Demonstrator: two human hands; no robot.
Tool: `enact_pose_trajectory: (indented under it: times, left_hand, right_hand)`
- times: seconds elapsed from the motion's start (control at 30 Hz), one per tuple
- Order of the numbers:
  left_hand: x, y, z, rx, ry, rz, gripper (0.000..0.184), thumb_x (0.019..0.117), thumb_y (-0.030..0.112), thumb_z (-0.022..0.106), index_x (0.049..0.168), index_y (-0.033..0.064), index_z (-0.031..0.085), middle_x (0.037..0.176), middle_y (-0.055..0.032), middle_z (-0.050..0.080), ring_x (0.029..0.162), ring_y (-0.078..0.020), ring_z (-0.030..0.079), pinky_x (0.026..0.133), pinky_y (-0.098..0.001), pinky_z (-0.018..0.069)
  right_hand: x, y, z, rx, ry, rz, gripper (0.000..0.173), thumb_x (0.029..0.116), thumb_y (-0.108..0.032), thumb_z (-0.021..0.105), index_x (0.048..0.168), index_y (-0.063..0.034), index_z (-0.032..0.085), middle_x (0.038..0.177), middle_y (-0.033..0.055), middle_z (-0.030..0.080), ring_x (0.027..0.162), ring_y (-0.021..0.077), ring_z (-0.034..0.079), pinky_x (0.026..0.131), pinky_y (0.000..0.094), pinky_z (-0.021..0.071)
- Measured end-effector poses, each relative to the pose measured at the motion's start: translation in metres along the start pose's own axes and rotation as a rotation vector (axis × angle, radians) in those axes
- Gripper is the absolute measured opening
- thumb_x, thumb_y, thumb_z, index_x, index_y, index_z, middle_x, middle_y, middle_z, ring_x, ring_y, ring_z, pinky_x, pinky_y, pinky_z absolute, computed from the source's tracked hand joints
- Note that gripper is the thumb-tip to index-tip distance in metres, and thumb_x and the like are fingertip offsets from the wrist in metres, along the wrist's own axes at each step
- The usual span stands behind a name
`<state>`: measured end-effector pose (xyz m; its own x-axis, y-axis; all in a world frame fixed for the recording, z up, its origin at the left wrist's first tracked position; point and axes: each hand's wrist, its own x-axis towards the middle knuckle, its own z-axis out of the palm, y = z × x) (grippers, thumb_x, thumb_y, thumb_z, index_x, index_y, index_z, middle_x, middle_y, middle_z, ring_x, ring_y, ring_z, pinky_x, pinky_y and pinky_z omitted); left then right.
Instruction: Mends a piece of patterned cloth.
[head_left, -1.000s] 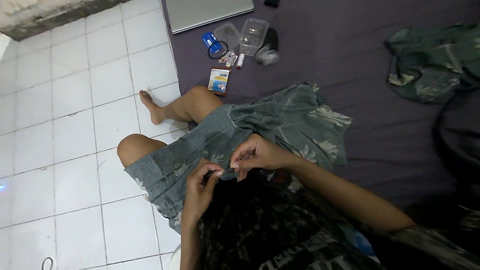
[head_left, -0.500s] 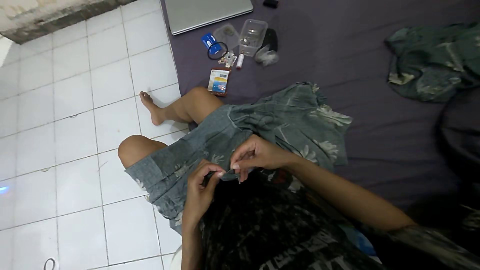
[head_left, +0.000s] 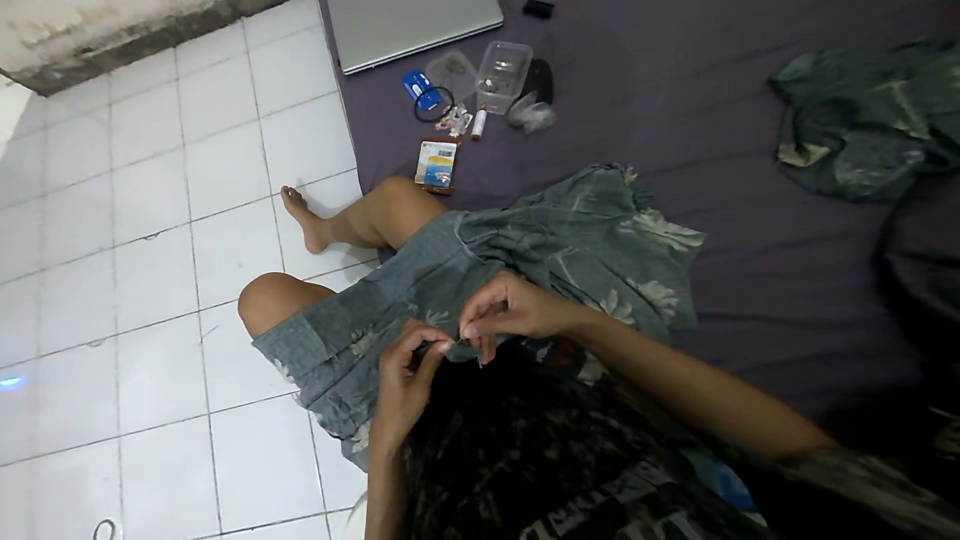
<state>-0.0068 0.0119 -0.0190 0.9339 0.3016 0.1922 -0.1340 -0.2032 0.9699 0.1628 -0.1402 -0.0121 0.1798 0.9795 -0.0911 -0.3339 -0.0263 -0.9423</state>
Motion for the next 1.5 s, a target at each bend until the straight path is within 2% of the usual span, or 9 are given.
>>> enact_pose_trajectory:
  times: [1.1, 1.5]
  left_hand:
    - [-0.0020, -0.0036, -0.0007, -0.018, 0.045, -0.002, 0.011, 0.0949, 0.005, 0.064, 0.091, -0.0023, 0.070, 0.088, 0.0031, 0.067, 0.090, 0.0053, 0.061, 0.082, -0.0116, 0.0502]
    - [-0.0003, -0.0021, 0.0030, -0.035, 0.042, -0.028, 0.010, 0.0943, 0.003, 0.063, 0.091, -0.0043, 0.070, 0.088, 0.0024, 0.067, 0.088, 0.0060, 0.060, 0.080, -0.0111, 0.0505]
  right_hand:
    - [0.0000, 0.0021, -0.0029, 0.029, -0.001, 0.022, 0.016, 0.0964, 0.004, 0.055, 0.094, -0.0040, 0.069, 0.079, -0.0074, 0.075, 0.068, 0.0038, 0.074, 0.068, 0.0217, 0.0635]
    - [0.0014, 0.0049, -0.0013, -0.002, -0.004, -0.004, 0.015, 0.0966, 0.003, 0.057, 0.094, -0.0027, 0.070, 0.076, -0.0100, 0.073, 0.066, 0.0000, 0.071, 0.066, 0.0188, 0.0617]
